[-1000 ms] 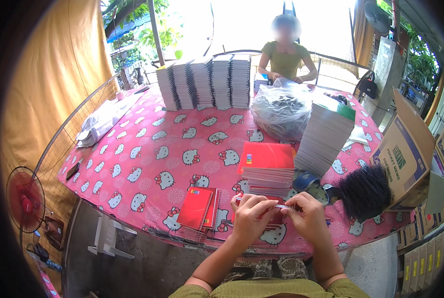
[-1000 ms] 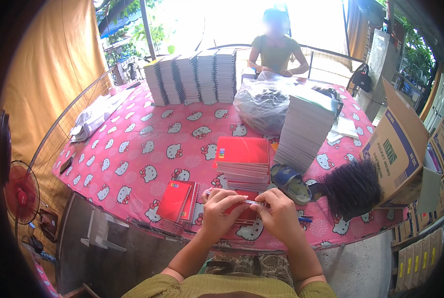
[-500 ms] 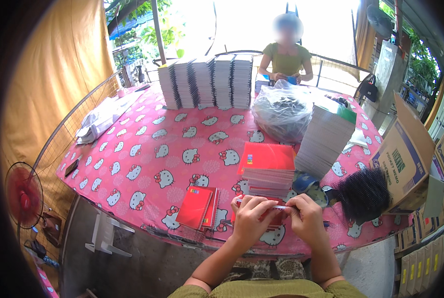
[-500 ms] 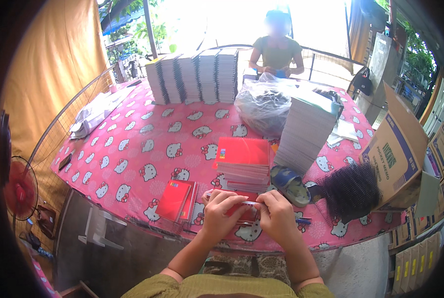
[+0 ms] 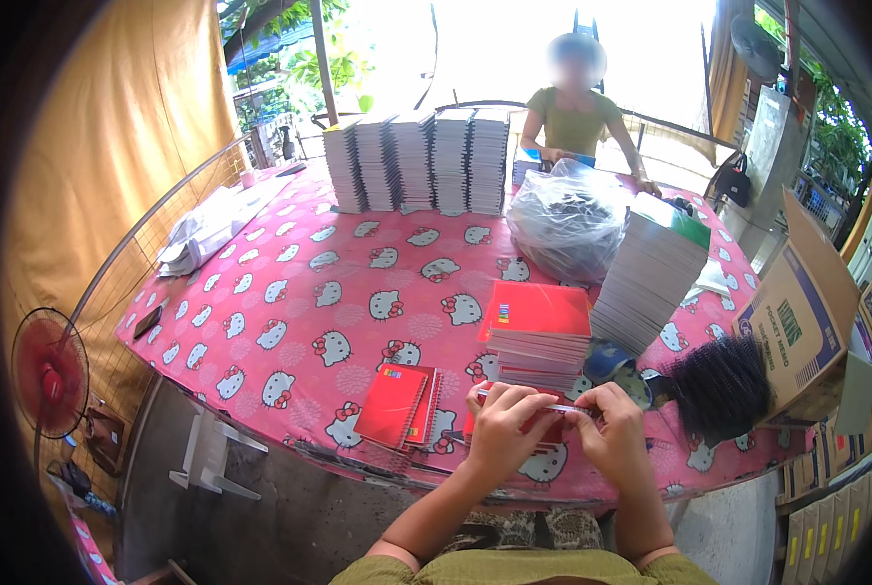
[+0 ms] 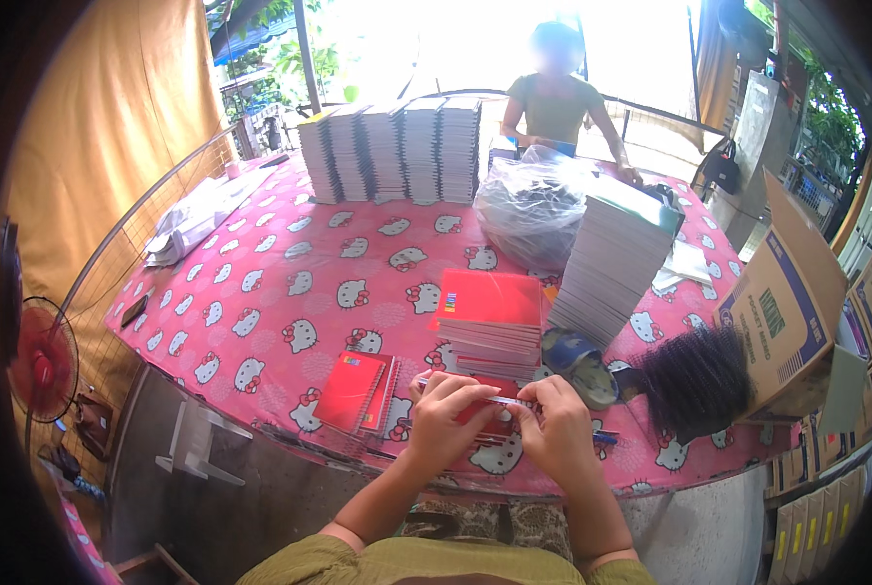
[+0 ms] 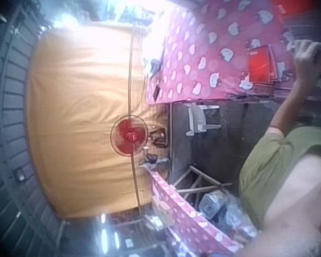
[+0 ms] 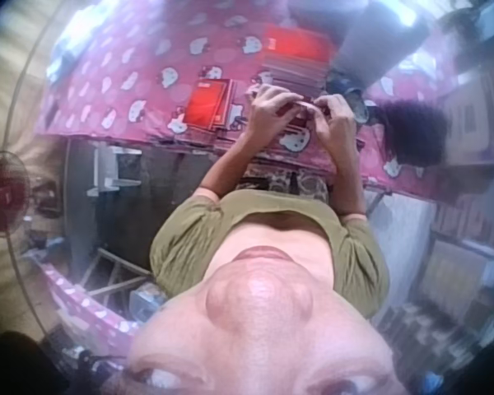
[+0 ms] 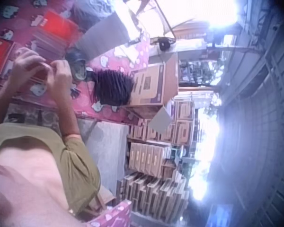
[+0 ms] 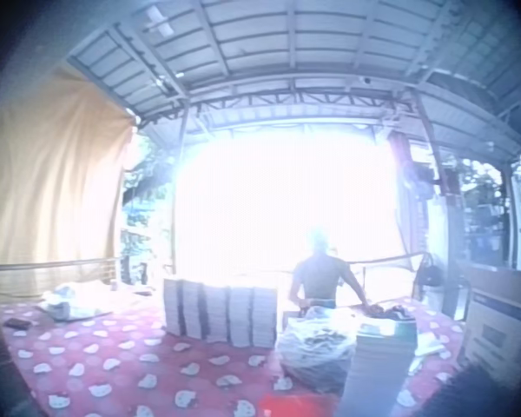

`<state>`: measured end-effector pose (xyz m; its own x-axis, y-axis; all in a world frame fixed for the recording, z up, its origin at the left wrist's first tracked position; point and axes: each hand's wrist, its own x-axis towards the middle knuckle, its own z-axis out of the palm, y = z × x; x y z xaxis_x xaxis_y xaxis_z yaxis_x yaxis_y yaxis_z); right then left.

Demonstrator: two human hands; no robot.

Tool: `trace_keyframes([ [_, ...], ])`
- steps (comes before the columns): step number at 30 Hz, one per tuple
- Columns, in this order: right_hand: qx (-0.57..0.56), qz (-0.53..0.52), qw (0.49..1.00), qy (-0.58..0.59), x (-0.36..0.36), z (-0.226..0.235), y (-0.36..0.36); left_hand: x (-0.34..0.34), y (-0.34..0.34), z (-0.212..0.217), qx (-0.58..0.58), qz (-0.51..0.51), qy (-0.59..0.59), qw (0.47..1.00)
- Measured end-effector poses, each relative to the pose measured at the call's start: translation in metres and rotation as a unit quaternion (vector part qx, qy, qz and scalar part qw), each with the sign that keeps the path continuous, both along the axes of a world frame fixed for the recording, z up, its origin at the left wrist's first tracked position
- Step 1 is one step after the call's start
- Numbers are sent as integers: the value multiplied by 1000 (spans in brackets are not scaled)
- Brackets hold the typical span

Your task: The person organizes stacks of notebooks on a table and uses a plastic tool to thread spiral binding through the pre-punched holes of each notebook.

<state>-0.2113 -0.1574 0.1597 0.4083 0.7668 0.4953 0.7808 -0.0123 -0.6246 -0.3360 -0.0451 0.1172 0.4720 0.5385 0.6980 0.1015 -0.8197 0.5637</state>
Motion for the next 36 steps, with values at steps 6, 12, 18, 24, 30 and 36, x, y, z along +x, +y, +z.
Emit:
trace_keyframes([
  [6,4,-14,999,35,-3,-4,3,-1,0,2,13,3,3,1000],
  [12,-12,27,999,42,8,-12,-3,-1,3,0,-2,-18,-1,1000],
  [18,-212,-143,967,20,111,-26,-24,-5,9,6,2,-43,24,999],
  [24,-252,-190,915,-250,146,-114,-35,5,6,15,-6,-21,28,999],
  [30,-106,-157,982,21,137,-60,-37,-4,12,8,0,-50,63,997],
  [36,-35,111,969,220,99,-38,-17,6,12,18,-53,-93,80,991],
])
